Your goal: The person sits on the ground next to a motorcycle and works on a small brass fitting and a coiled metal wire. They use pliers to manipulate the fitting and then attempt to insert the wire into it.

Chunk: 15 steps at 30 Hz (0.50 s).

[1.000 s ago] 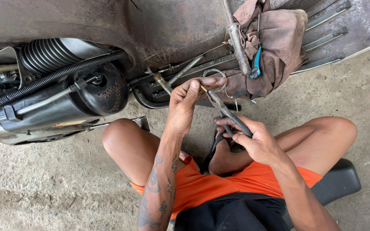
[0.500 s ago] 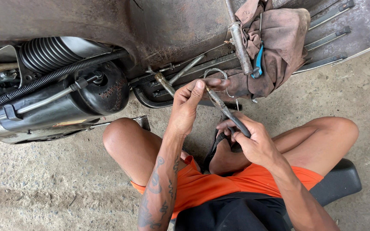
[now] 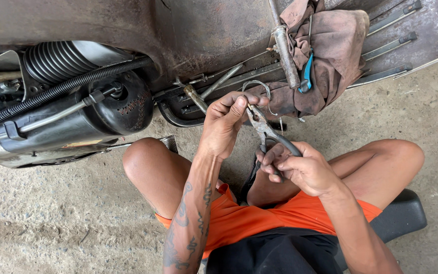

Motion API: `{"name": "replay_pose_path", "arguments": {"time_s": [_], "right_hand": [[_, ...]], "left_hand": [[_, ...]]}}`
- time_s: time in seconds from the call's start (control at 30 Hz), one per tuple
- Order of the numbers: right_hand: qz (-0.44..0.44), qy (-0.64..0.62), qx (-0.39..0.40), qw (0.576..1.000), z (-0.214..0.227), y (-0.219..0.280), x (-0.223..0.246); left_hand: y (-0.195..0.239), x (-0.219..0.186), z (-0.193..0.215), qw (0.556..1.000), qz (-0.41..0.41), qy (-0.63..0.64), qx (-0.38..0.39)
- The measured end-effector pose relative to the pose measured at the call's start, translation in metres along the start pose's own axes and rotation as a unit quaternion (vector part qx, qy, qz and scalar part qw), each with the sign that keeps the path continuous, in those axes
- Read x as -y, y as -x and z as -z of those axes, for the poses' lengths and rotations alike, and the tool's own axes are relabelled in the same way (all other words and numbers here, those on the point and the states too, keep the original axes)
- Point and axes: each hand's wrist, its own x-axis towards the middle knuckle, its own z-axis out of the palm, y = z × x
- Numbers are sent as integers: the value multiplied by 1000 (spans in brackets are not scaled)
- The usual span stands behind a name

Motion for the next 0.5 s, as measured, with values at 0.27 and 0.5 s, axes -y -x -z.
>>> {"name": "replay_pose_path", "arguments": {"time_s": [0.27, 0.5], "right_hand": [[211, 508, -126, 825, -13, -8, -13], [185, 502, -156, 830, -3, -10, -33]], "left_hand": [[0, 15, -3, 981, 24, -20, -190], [-2, 2, -19, 980, -16, -101, -168]]}}
